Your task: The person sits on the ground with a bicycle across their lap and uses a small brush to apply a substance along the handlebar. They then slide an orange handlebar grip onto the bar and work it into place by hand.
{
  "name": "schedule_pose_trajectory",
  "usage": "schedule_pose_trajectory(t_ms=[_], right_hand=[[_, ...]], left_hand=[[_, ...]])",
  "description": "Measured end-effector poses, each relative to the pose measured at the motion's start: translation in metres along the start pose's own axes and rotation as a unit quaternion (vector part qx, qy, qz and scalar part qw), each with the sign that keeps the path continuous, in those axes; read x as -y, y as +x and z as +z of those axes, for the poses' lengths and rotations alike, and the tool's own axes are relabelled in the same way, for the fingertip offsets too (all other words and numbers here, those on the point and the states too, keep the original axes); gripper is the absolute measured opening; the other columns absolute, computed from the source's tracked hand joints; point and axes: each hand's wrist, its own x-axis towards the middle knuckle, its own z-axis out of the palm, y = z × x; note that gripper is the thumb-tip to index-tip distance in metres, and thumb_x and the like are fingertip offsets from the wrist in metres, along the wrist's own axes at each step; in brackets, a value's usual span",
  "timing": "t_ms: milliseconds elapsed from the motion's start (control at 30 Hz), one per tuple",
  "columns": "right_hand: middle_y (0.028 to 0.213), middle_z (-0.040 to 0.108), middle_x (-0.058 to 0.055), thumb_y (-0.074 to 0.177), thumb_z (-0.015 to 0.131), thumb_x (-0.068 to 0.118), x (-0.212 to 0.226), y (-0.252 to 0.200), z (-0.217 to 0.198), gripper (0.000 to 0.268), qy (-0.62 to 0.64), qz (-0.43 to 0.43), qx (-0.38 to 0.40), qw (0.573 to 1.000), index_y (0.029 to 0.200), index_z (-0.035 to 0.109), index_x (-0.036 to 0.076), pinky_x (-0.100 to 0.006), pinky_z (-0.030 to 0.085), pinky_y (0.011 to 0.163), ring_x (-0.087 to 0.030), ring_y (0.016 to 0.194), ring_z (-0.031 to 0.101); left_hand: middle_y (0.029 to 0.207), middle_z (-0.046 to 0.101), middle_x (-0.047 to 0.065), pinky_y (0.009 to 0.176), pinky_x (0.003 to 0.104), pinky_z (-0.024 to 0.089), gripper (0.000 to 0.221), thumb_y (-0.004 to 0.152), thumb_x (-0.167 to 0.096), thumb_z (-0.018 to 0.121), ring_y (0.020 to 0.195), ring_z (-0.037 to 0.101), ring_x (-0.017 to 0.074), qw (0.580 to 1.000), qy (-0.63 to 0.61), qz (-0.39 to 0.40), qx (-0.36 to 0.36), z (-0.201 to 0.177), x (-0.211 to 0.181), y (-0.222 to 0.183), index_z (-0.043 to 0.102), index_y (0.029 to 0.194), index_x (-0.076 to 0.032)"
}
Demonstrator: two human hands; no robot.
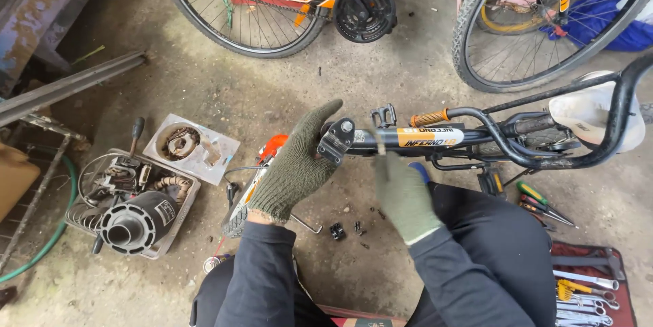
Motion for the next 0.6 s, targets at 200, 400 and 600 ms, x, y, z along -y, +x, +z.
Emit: schedule_pose_trajectory(t_ms=[200,400,600], right_hand=[[0.056,0.046,0.01,0.108,0.057,0.032,-0.173,0.058,0.069,0.029,-0.393,-0.16,-0.384,0.82,0.081,0.056,0.022,-0.027,0.034,0.033,-0.015,0.044,0.056],[0.057,0.063,-0.014,0.104,0.058,0.029,0.017,-0.04,0.027,0.028,0.096,-0.084,-0.231,0.965,0.078,0.059,0.018,-0.034,0.051,0.05,-0.029,0.071,0.076],[0.086,0.065,-0.012,0.107,0.045,0.021,-0.047,-0.003,0.037,0.022,0.091,0.059,-0.136,0.985,0.105,0.061,0.006,-0.037,0.058,0.068,-0.025,0.073,0.066]], left_hand=[[0.134,0.068,0.011,0.122,0.039,0.038,0.06,0.078,0.002,0.065,0.124,0.066,0.0247,0.967,0.094,0.231,-0.053,0.013,0.011,-0.005,0.056,0.137,-0.006],[0.122,0.067,0.015,0.095,0.034,0.054,0.039,0.094,-0.001,0.052,0.1,0.068,0.0236,0.966,0.124,0.22,-0.054,0.016,0.01,0.0,0.058,0.132,-0.002],[0.139,0.062,0.023,0.109,0.054,0.047,0.083,0.078,-0.006,0.068,0.126,0.059,0.0447,0.999,0.008,0.04,-0.019,-0.016,0.025,-0.011,0.042,0.157,-0.013]])
